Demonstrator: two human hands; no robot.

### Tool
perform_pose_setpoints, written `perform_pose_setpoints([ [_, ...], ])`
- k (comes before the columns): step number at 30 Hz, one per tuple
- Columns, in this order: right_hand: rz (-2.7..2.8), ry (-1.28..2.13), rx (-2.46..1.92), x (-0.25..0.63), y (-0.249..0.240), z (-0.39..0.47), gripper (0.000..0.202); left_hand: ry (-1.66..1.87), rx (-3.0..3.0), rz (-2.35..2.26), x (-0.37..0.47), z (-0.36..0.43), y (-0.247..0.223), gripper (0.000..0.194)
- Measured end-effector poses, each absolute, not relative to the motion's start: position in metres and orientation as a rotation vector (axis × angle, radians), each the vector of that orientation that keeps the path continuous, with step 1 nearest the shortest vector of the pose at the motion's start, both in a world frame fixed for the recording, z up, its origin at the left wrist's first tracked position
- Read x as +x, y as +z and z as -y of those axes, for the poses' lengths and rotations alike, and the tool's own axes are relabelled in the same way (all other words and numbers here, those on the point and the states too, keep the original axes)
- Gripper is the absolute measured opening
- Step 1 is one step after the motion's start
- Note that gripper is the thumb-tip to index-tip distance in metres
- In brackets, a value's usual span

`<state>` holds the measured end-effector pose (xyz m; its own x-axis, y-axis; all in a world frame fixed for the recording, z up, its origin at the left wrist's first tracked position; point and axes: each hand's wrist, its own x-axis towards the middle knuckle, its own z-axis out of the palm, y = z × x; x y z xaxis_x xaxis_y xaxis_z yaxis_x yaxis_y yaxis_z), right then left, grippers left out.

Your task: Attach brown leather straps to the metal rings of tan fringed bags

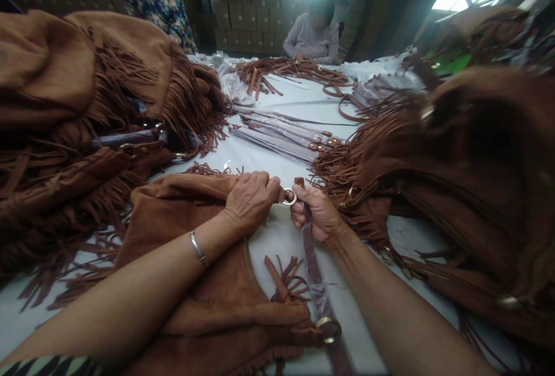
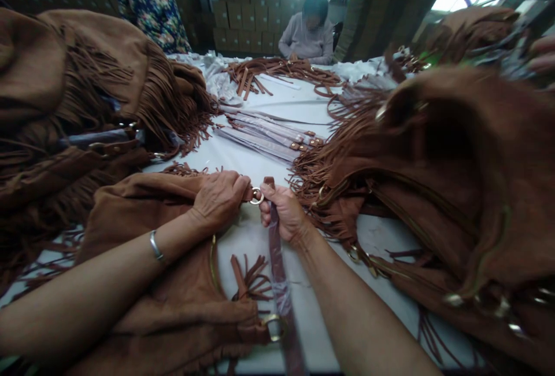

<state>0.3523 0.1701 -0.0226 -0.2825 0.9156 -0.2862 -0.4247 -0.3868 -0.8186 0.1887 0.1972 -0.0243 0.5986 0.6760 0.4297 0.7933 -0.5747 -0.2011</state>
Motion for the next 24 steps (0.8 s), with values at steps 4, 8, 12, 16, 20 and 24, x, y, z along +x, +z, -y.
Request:
perform_pose_setpoints([
  [4, 0.851, 1.503, -1.026, 0.335, -0.024, -0.161, 0.034, -0.452, -2.434, 1.231, 0.189, -0.199, -0.025, 0.019],
  [8, 0.818, 1.224, -1.051, 0.319, -0.030, -0.153, 0.031, -0.419, -2.553, 1.240, 0.184, -0.202, -0.021, 0.014],
  [12, 0.837, 1.450, -1.018, 0.330, -0.030, -0.159, 0.033, -0.447, -2.843, 1.088, 0.175, -0.205, -0.013, 0.035],
  [16, 0.971, 1.699, -0.958, 0.352, -0.024, -0.168, 0.033, -0.487, -2.910, 1.025, 0.171, -0.206, -0.011, 0.046],
  [20, 1.069, 1.841, -0.943, 0.364, -0.018, -0.170, 0.032, -0.447, -2.909, 0.970, 0.171, -0.206, -0.011, 0.050],
  [24, 1.042, 1.891, -0.886, 0.366, -0.015, -0.170, 0.026, -0.488, -2.991, 0.904, 0.167, -0.206, -0.008, 0.054],
])
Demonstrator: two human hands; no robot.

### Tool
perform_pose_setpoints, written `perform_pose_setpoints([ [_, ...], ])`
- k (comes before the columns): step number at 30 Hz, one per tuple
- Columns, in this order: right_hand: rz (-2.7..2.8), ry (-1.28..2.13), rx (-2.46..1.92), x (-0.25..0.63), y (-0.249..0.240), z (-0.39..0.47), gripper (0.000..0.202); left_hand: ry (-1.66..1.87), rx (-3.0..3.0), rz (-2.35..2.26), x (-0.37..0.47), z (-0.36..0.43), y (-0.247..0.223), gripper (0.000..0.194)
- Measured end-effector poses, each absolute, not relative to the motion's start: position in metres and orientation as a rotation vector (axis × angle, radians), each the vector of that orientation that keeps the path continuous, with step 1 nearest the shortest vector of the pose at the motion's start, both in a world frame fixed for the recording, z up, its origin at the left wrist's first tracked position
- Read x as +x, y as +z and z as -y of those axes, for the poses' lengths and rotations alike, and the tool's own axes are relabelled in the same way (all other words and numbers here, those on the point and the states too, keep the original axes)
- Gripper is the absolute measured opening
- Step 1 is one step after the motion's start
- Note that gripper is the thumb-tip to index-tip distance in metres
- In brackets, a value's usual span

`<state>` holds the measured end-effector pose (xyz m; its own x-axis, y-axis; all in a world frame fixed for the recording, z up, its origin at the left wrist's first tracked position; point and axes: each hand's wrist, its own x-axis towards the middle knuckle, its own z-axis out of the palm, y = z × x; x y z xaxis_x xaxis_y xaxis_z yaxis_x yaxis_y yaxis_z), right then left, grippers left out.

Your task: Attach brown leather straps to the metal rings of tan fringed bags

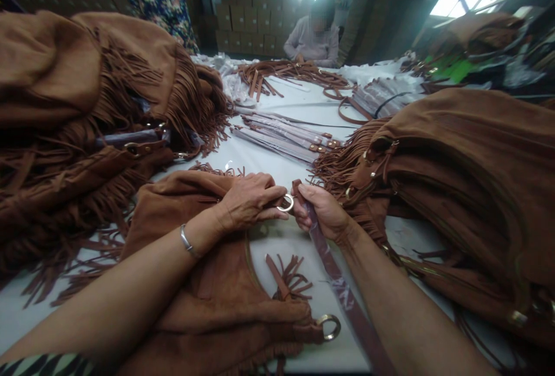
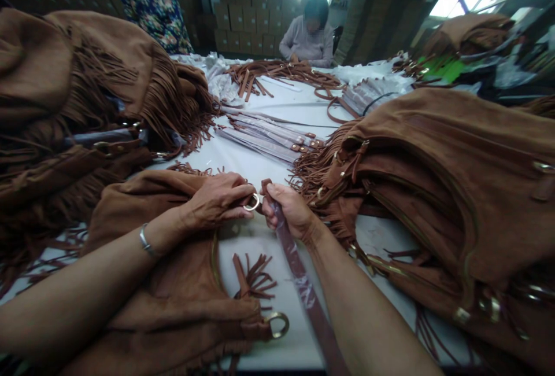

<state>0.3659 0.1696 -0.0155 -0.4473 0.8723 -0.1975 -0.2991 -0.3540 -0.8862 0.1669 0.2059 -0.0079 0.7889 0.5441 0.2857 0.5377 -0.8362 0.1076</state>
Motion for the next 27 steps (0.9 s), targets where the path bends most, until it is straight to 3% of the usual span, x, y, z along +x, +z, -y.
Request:
perform_pose_setpoints([
  [11, 0.984, 2.042, -0.750, 0.372, -0.008, -0.162, 0.019, 0.543, 2.821, -0.721, 0.158, -0.202, -0.004, 0.042],
  [21, 1.280, 2.003, -1.197, 0.383, -0.001, -0.154, 0.034, 0.602, 2.769, -0.695, 0.157, -0.200, -0.005, 0.042],
  [27, 1.262, 1.990, -1.190, 0.375, -0.008, -0.153, 0.037, 0.563, 2.758, -0.636, 0.157, -0.200, -0.004, 0.041],
])
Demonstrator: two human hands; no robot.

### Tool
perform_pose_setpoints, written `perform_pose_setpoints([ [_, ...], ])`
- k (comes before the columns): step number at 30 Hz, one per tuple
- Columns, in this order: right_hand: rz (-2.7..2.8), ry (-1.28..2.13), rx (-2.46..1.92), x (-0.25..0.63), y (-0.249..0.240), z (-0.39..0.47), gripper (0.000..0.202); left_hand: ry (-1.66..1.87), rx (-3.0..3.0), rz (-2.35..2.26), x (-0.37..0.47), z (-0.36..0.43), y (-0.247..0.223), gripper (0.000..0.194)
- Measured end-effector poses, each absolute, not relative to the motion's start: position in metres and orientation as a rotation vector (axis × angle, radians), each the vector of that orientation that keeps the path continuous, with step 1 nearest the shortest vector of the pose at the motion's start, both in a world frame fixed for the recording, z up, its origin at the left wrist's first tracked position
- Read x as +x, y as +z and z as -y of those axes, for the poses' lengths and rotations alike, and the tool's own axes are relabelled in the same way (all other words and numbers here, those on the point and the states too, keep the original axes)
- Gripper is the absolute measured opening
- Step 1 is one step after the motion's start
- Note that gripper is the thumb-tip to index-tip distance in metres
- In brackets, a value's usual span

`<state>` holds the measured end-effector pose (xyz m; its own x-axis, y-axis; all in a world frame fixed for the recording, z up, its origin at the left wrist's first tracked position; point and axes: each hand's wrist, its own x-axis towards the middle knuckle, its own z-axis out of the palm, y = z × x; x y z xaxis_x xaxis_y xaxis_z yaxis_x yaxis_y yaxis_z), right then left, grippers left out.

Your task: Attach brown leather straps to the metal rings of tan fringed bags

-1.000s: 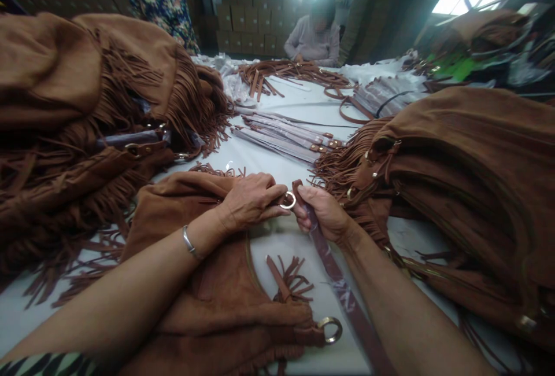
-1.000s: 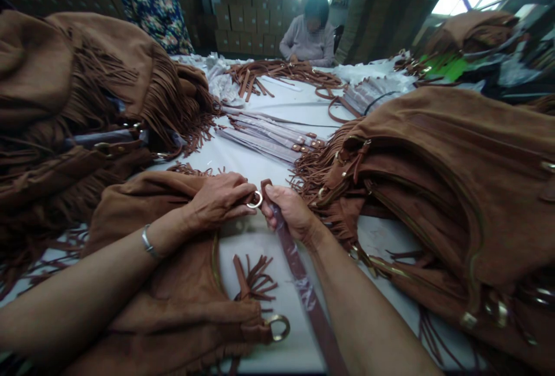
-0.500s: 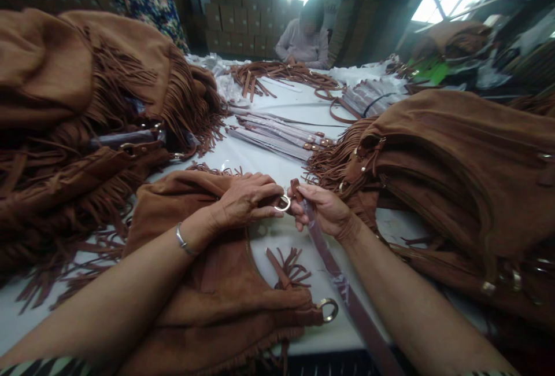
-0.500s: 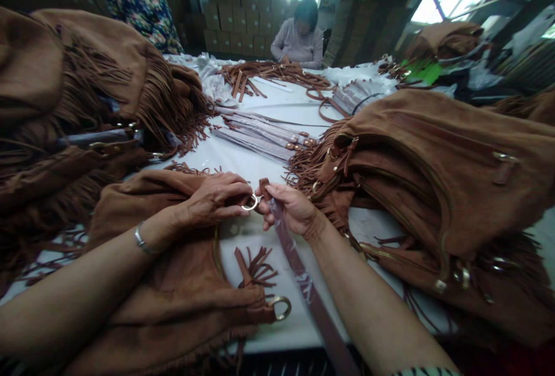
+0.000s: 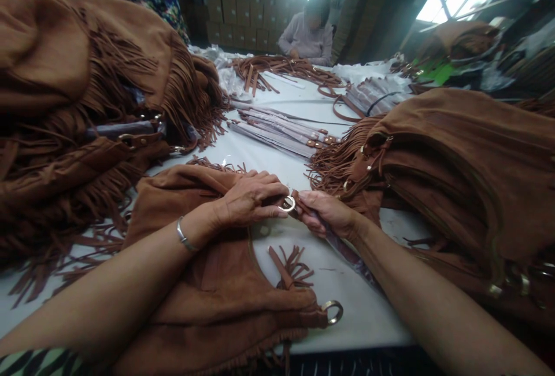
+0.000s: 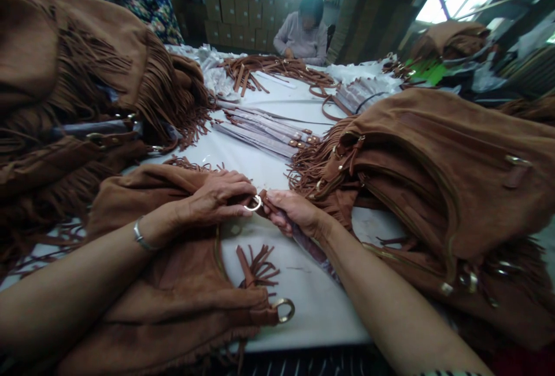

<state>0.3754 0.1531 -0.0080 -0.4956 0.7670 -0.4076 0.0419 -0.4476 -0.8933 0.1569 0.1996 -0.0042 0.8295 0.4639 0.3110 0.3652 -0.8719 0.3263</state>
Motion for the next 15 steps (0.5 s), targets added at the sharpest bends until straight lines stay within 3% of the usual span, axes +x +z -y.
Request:
perform_pose_setpoints([
  [15, 1.344, 2.235, -0.981, 0.384, -0.022, -0.171, 0.036, 0.508, 2.706, -0.539, 0.156, -0.200, -0.004, 0.038],
])
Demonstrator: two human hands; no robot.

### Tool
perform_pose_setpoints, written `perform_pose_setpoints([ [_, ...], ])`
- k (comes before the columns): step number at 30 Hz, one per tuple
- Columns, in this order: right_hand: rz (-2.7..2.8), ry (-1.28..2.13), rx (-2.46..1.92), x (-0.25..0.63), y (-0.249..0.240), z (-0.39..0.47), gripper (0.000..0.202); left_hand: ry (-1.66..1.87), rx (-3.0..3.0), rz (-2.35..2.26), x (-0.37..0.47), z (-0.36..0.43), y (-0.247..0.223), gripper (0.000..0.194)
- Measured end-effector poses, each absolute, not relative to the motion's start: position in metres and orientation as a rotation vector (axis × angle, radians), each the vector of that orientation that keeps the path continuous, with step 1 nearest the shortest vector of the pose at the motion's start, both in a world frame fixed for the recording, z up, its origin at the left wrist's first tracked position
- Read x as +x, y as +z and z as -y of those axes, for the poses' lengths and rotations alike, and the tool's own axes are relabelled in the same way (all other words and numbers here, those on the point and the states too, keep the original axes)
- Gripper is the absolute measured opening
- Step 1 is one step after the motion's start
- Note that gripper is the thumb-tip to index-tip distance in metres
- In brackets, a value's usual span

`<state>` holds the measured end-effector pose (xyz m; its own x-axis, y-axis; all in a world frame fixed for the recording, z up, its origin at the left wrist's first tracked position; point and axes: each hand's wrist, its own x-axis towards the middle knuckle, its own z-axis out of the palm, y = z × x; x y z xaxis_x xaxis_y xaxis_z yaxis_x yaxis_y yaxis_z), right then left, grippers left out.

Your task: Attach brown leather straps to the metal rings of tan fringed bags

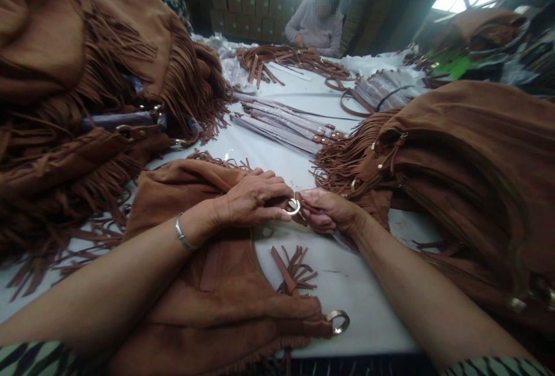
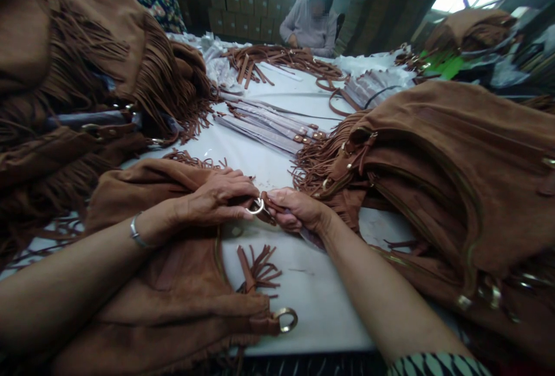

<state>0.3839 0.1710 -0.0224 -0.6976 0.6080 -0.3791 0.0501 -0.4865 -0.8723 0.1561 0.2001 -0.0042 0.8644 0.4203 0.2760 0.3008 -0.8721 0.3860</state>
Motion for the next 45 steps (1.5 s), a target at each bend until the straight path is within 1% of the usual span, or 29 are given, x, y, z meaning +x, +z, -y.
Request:
perform_pose_setpoints([
  [6, 1.476, 2.249, -0.994, 0.387, -0.018, -0.179, 0.039, 0.499, 2.676, -0.470, 0.157, -0.203, -0.006, 0.039],
  [12, 1.756, 2.092, -1.118, 0.389, -0.002, -0.182, 0.039, 0.481, 2.691, -0.487, 0.157, -0.205, -0.009, 0.041],
  [18, 1.852, 1.945, -1.187, 0.387, 0.002, -0.167, 0.038, 0.443, 2.784, -0.483, 0.157, -0.203, -0.007, 0.040],
  [23, 1.776, 1.899, -1.203, 0.386, 0.001, -0.160, 0.039, 0.421, 2.794, -0.455, 0.158, -0.201, -0.004, 0.040],
  [28, 1.629, 2.047, -1.196, 0.387, -0.003, -0.166, 0.038, 0.361, 2.780, -0.445, 0.156, -0.201, -0.004, 0.043],
  [32, 1.562, 2.131, -1.157, 0.388, -0.006, -0.170, 0.037, 0.392, 2.760, -0.458, 0.155, -0.201, -0.005, 0.044],
  [38, 1.553, 2.105, -1.125, 0.388, -0.004, -0.164, 0.037, 0.525, 2.676, -0.520, 0.156, -0.200, -0.009, 0.042],
  [45, 1.566, 2.009, -1.240, 0.379, 0.001, -0.145, 0.041, 0.511, 2.730, -0.506, 0.157, -0.198, -0.011, 0.044],
])
